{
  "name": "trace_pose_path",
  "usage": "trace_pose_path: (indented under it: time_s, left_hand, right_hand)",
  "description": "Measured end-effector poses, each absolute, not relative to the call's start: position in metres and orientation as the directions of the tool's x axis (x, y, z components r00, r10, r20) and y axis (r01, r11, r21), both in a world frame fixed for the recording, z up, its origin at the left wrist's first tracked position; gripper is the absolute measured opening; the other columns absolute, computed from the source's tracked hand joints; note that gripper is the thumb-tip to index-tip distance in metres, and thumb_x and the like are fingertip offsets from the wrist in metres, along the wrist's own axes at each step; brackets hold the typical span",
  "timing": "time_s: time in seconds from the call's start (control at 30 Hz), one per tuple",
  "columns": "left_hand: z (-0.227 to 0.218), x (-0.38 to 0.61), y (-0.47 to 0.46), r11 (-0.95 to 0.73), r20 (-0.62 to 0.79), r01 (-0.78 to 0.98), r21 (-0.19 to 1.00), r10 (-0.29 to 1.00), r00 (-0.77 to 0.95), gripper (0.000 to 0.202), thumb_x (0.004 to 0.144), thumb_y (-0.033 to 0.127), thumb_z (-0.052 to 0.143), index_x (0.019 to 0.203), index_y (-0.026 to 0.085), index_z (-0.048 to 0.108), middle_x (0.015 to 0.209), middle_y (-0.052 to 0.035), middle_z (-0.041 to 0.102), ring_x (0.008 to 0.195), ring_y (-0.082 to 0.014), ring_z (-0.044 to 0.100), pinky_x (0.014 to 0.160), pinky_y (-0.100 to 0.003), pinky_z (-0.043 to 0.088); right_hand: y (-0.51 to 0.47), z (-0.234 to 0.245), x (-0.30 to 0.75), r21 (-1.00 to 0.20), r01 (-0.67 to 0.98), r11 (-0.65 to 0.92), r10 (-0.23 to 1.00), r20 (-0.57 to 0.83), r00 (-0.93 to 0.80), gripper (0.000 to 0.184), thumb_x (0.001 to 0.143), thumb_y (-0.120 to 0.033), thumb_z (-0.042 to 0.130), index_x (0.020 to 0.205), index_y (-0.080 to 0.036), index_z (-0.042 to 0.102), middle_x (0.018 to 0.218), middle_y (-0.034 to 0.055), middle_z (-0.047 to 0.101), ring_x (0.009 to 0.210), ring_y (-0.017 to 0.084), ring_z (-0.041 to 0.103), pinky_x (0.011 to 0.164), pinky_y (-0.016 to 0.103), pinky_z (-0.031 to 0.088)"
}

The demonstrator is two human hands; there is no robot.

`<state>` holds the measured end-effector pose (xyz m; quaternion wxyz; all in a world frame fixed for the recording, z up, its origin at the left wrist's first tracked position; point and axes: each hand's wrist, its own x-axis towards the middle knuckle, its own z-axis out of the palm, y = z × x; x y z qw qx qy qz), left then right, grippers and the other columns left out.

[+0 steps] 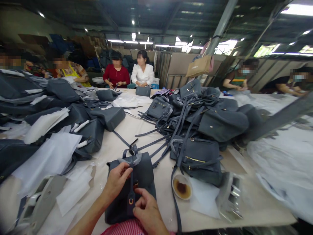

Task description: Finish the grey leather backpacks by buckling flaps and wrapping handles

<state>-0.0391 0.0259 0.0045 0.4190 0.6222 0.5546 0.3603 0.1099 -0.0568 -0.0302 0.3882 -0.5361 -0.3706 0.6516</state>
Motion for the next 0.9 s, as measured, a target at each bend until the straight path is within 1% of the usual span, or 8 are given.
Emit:
trace_pose_path:
  time_s: [0.17, 0.3, 0.4, 0.5, 0.6, 0.7, 0.8, 0.9]
  left_hand:
    - [-0.008, -0.043, 0.012, 0.233, -0.271, 0.140, 0.962, 0.846, 0.458, 0.029, 0.082, 0.042, 0.059, 0.081, 0.014, 0.064, 0.073, -0.0024, 0.067, 0.067, -0.0168, 0.061, 0.063, -0.025, 0.047]
    - [-0.020, -0.043, 0.006, 0.405, -0.386, 0.028, 0.914, 0.845, 0.371, 0.038, 0.076, 0.051, 0.066, 0.082, 0.014, 0.065, 0.072, -0.0042, 0.070, 0.067, -0.0180, 0.064, 0.065, -0.026, 0.049]
    - [-0.017, -0.045, 0.010, 0.478, -0.450, -0.037, 0.878, 0.848, 0.281, 0.040, 0.072, 0.055, 0.069, 0.078, 0.015, 0.064, 0.071, -0.0047, 0.072, 0.068, -0.0186, 0.066, 0.068, -0.028, 0.052]
    - [-0.012, -0.051, 0.013, 0.505, -0.471, -0.089, 0.859, 0.845, 0.253, 0.044, 0.067, 0.057, 0.074, 0.079, 0.015, 0.066, 0.073, -0.0056, 0.073, 0.068, -0.0176, 0.067, 0.071, -0.027, 0.052]
    - [-0.015, -0.054, 0.011, 0.534, -0.501, -0.094, 0.840, 0.831, 0.242, 0.049, 0.063, 0.059, 0.076, 0.082, 0.014, 0.068, 0.076, -0.0063, 0.074, 0.071, -0.0185, 0.068, 0.070, -0.026, 0.052]
    - [-0.021, -0.052, 0.009, 0.570, -0.541, -0.071, 0.819, 0.807, 0.238, 0.054, 0.059, 0.062, 0.077, 0.083, 0.015, 0.069, 0.076, -0.0068, 0.075, 0.071, -0.0196, 0.069, 0.070, -0.026, 0.052]
    - [-0.024, -0.047, 0.009, 0.583, -0.560, -0.030, 0.812, 0.792, 0.243, 0.059, 0.056, 0.066, 0.076, 0.085, 0.014, 0.070, 0.080, -0.0088, 0.076, 0.073, -0.0204, 0.069, 0.070, -0.026, 0.052]
    - [-0.024, -0.047, 0.011, 0.579, -0.559, -0.018, 0.815, 0.794, 0.239, 0.062, 0.055, 0.068, 0.076, 0.085, 0.015, 0.070, 0.084, -0.0099, 0.076, 0.079, -0.0229, 0.070, 0.075, -0.028, 0.053]
  right_hand:
    - [-0.048, -0.026, 0.109, -0.899, -0.122, -0.421, 0.902, -0.401, -0.159, 0.055, 0.054, -0.008, 0.058, 0.109, -0.017, 0.061, 0.052, -0.0117, 0.053, 0.046, 0.007, 0.042, 0.050, 0.020, 0.031]
    - [-0.050, -0.039, 0.116, -0.921, -0.064, -0.383, 0.918, -0.373, -0.134, 0.046, 0.065, -0.016, 0.061, 0.111, -0.016, 0.062, 0.058, -0.0066, 0.061, 0.053, 0.011, 0.054, 0.055, 0.022, 0.039]
    - [-0.054, -0.058, 0.144, -0.926, 0.222, -0.305, 0.952, -0.306, 0.034, 0.037, 0.083, -0.030, 0.051, 0.116, -0.017, 0.062, 0.069, 0.0021, 0.071, 0.070, 0.018, 0.066, 0.069, 0.028, 0.047]
    - [-0.060, -0.090, 0.185, -0.630, 0.675, -0.383, 0.924, -0.251, 0.289, 0.049, 0.091, -0.032, 0.043, 0.136, -0.014, 0.048, 0.081, 0.0102, 0.074, 0.081, 0.025, 0.070, 0.075, 0.034, 0.048]
    - [-0.064, -0.129, 0.220, -0.302, 0.824, -0.479, 0.877, -0.204, 0.435, 0.063, 0.089, -0.026, 0.044, 0.146, -0.003, 0.030, 0.087, 0.0187, 0.074, 0.081, 0.032, 0.071, 0.070, 0.039, 0.049]
    - [-0.059, -0.159, 0.239, -0.271, 0.821, -0.503, 0.864, -0.192, 0.466, 0.055, 0.087, -0.021, 0.045, 0.138, -0.002, 0.045, 0.080, 0.0204, 0.074, 0.073, 0.034, 0.071, 0.064, 0.041, 0.049]
    - [-0.049, -0.174, 0.245, -0.297, 0.819, -0.491, 0.871, -0.136, 0.472, 0.043, 0.085, -0.019, 0.046, 0.125, -0.013, 0.061, 0.074, 0.0155, 0.074, 0.069, 0.031, 0.071, 0.063, 0.038, 0.049]
    - [-0.045, -0.178, 0.251, -0.375, 0.807, -0.456, 0.877, -0.035, 0.480, 0.037, 0.088, -0.025, 0.046, 0.120, -0.024, 0.065, 0.073, 0.0077, 0.073, 0.067, 0.025, 0.069, 0.063, 0.032, 0.048]
